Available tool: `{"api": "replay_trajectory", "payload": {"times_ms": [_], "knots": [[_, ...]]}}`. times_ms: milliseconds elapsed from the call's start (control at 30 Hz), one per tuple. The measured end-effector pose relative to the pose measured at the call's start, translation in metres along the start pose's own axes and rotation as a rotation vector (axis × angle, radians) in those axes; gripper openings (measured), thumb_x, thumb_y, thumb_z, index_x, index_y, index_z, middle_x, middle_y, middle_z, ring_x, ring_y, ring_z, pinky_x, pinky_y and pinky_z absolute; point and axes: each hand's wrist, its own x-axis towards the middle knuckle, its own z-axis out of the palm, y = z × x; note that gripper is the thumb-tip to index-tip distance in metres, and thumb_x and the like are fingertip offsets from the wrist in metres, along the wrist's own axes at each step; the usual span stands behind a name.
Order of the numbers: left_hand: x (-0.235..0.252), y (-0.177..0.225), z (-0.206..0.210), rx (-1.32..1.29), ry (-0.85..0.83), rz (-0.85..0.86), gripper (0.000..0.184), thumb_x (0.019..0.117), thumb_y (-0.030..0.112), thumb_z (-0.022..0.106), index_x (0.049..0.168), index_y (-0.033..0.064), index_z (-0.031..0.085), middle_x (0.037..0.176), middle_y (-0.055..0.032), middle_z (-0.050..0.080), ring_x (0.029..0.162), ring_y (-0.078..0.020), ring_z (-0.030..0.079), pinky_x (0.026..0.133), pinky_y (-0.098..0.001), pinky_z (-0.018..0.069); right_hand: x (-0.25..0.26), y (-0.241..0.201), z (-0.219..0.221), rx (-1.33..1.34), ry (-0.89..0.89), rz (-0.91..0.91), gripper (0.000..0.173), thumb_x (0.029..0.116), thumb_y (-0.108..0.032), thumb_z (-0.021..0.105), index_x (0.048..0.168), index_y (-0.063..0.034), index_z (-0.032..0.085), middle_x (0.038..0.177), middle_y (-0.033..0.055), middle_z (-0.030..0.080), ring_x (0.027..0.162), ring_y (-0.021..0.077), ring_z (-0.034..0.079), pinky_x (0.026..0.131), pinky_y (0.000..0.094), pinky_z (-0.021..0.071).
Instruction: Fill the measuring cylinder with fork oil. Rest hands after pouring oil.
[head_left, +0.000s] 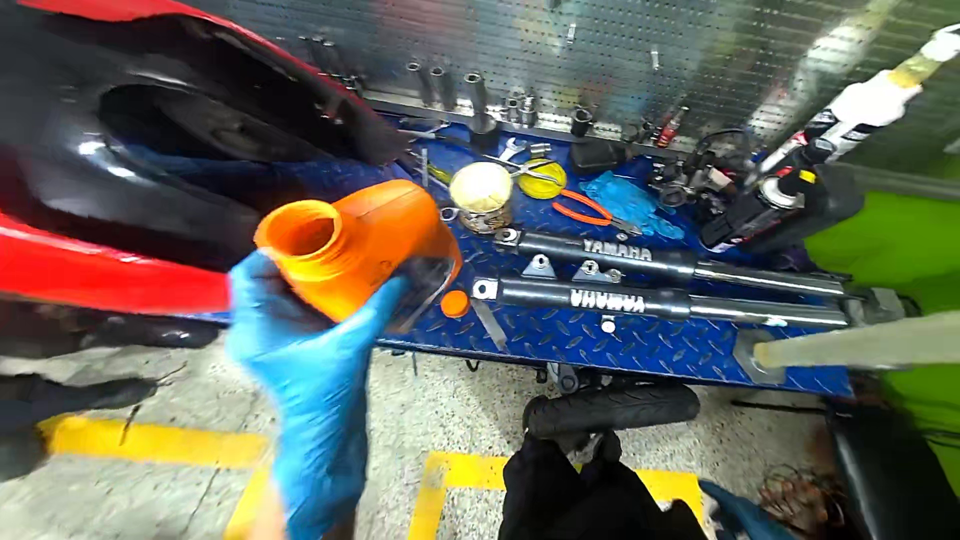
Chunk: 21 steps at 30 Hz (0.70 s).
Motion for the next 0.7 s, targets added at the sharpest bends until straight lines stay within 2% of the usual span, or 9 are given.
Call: {"api": "replay_trajectory", "payload": {"times_ms": [33, 133, 200, 233, 333, 433, 533, 667, 700], "knots": [[-0.007, 0.018, 0.001, 0.030, -0.027, -0.006, 0.079, 0.0645, 0.017, 0.089, 0.130, -0.0034, 0.049, 0.117, -0.0015, 0.068, 0.111, -0.0090, 0.066, 0.100, -0.0326, 0.0570, 0.003, -0.013, -0.013, 0.034, 0.076, -0.040, 0.046, 0.1016, -0.020, 0.057, 0.147, -0.0111, 0.056, 0.120, 0.0153, 0.072, 0.109, 0.0325, 0.069, 0.098, 0.0565, 0.0531], [-0.052, 0.020, -0.002, -0.010, -0.200, 0.092, 0.092, 0.0652, 0.034, 0.094, 0.135, -0.0030, 0.048, 0.125, -0.0083, 0.066, 0.117, -0.0170, 0.065, 0.102, -0.0404, 0.0561, 0.010, -0.043, -0.038, 0.174, 0.394, -0.272, 0.041, 0.0967, -0.013, 0.065, 0.137, -0.0130, 0.065, 0.118, 0.0064, 0.073, 0.108, 0.0199, 0.070, 0.097, 0.0456, 0.0579], [-0.091, 0.035, 0.016, -0.107, -0.337, 0.137, 0.082, 0.0731, 0.032, 0.093, 0.141, 0.0079, 0.052, 0.132, 0.0007, 0.065, 0.124, -0.0111, 0.062, 0.106, -0.0348, 0.0536, 0.017, -0.055, -0.051, 0.309, 0.541, -0.468, 0.037, 0.0965, -0.015, 0.067, 0.134, -0.0124, 0.066, 0.119, 0.0052, 0.073, 0.110, 0.0154, 0.070, 0.097, 0.0386, 0.0590], [-0.109, 0.048, 0.027, -0.166, -0.430, 0.128, 0.077, 0.0772, 0.032, 0.091, 0.142, 0.0150, 0.054, 0.135, 0.0064, 0.065, 0.127, -0.0078, 0.060, 0.108, -0.0325, 0.0512, 0.017, -0.059, -0.059, 0.383, 0.563, -0.539, 0.039, 0.0967, -0.019, 0.069, 0.134, -0.0115, 0.065, 0.123, 0.0063, 0.072, 0.115, 0.0162, 0.068, 0.101, 0.0387, 0.0576], [-0.154, 0.095, 0.070, -0.424, -0.710, -0.038, 0.066, 0.0755, 0.028, 0.092, 0.133, 0.0185, 0.061, 0.130, 0.0076, 0.067, 0.123, -0.0089, 0.062, 0.108, -0.0349, 0.0517, 0.007, -0.057, -0.084, 0.473, 0.521, -0.653, 0.067, 0.0910, -0.041, 0.077, 0.143, -0.0071, 0.054, 0.138, 0.0124, 0.064, 0.131, 0.0210, 0.059, 0.113, 0.0430, 0.0486], [-0.196, 0.140, 0.115, -0.531, -0.866, -0.077, 0.064, 0.0778, 0.032, 0.090, 0.132, 0.0176, 0.061, 0.132, 0.0068, 0.067, 0.125, -0.0081, 0.061, 0.110, -0.0316, 0.0511, -0.007, -0.032, -0.105, 0.462, 0.429, -0.710, 0.086, 0.0836, -0.051, 0.081, 0.146, -0.0022, 0.048, 0.140, 0.0169, 0.061, 0.134, 0.0233, 0.056, 0.115, 0.0432, 0.0454], [-0.233, 0.176, 0.156, -0.546, -0.923, -0.094, 0.065, 0.0765, 0.038, 0.089, 0.126, 0.0062, 0.062, 0.120, -0.0098, 0.070, 0.115, -0.0198, 0.066, 0.101, -0.0378, 0.0553, -0.016, 0.002, -0.123, 0.599, 0.361, -0.763, 0.080, 0.0832, -0.054, 0.080, 0.138, -0.0015, 0.055, 0.129, 0.0154, 0.065, 0.124, 0.0213, 0.060, 0.110, 0.0390, 0.0478], [-0.258, 0.213, 0.202, -0.488, -0.992, -0.048, 0.066, 0.0792, 0.044, 0.086, 0.126, 0.0046, 0.060, 0.118, -0.0127, 0.070, 0.116, -0.0214, 0.065, 0.103, -0.0389, 0.0538, -0.024, 0.049, -0.142, 0.969, 0.300, -0.788, 0.075, 0.0771, -0.047, 0.086, 0.127, 0.0013, 0.059, 0.122, 0.0192, 0.068, 0.117, 0.0261, 0.066, 0.103, 0.0426, 0.0550], [-0.259, 0.220, 0.213, -0.498, -1.039, -0.040, 0.068, 0.0802, 0.044, 0.086, 0.127, 0.0039, 0.059, 0.120, -0.0138, 0.070, 0.119, -0.0218, 0.064, 0.106, -0.0394, 0.0523, -0.027, 0.059, -0.149, 1.034, 0.275, -0.776, 0.073, 0.0768, -0.048, 0.086, 0.127, -0.0020, 0.061, 0.123, 0.0156, 0.069, 0.117, 0.0231, 0.066, 0.103, 0.0406, 0.0550]]}}
